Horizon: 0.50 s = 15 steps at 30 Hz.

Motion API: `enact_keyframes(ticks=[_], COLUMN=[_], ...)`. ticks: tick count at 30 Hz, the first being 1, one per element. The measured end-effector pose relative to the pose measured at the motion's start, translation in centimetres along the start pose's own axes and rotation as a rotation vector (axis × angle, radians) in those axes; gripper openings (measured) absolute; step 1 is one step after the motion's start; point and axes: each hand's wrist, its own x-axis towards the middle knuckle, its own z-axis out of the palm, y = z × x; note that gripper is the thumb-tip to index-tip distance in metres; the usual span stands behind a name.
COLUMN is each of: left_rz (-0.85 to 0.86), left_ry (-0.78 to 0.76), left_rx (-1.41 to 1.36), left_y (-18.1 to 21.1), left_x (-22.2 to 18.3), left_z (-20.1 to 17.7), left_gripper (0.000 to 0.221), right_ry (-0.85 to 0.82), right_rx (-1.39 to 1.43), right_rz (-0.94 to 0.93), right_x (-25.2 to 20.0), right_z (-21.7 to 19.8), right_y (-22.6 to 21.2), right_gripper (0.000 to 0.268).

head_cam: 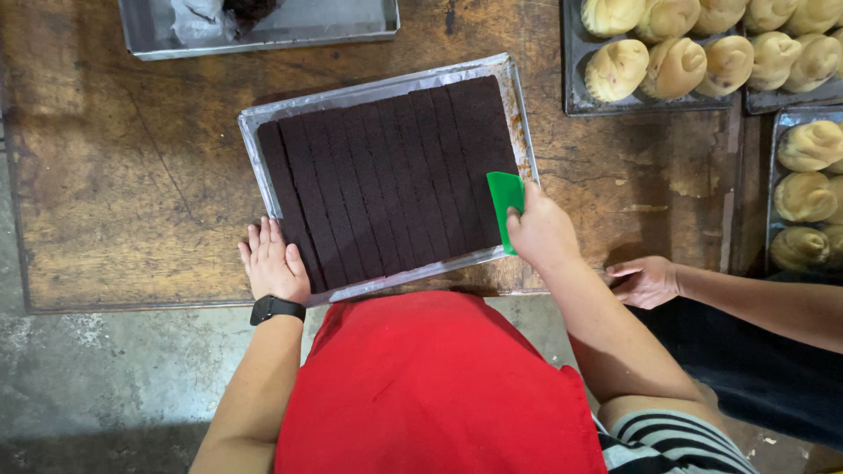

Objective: The person cuts a sheet of brownies into smaller rectangles using a green plastic scraper on a metal tray.

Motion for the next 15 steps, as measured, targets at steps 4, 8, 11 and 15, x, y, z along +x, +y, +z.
enact_keyframes(ticks=[4,8,11,15], left_rz=[-0.01,0.004,0.004,0.002], left_ry=[-0.01,0.0,0.012,-0.004], left_rx=[0.001,0.004,-0.003,0.006], left_y=[0.0,-0.1,-0.1,0.0], left_x=[-0.1,-0.1,-0.1,0.2], left_z=[0.0,0.0,0.2,0.0], left_gripper=[0.058,0.058,0.057,0.059], right_ry=[-0.011,0.019,0.005,0.008], right_rx=[0.011,0.043,0.021,-0.011], right_rz=[0.011,-0.024,-0.006,0.013], right_x=[0.2,0.3,0.5,0.5], right_z=[0.2,0.4,0.7,1.5], right_y=[0.2,0.4,0.2,-0.3], right_gripper=[0.036,0.037,0.033,0.036])
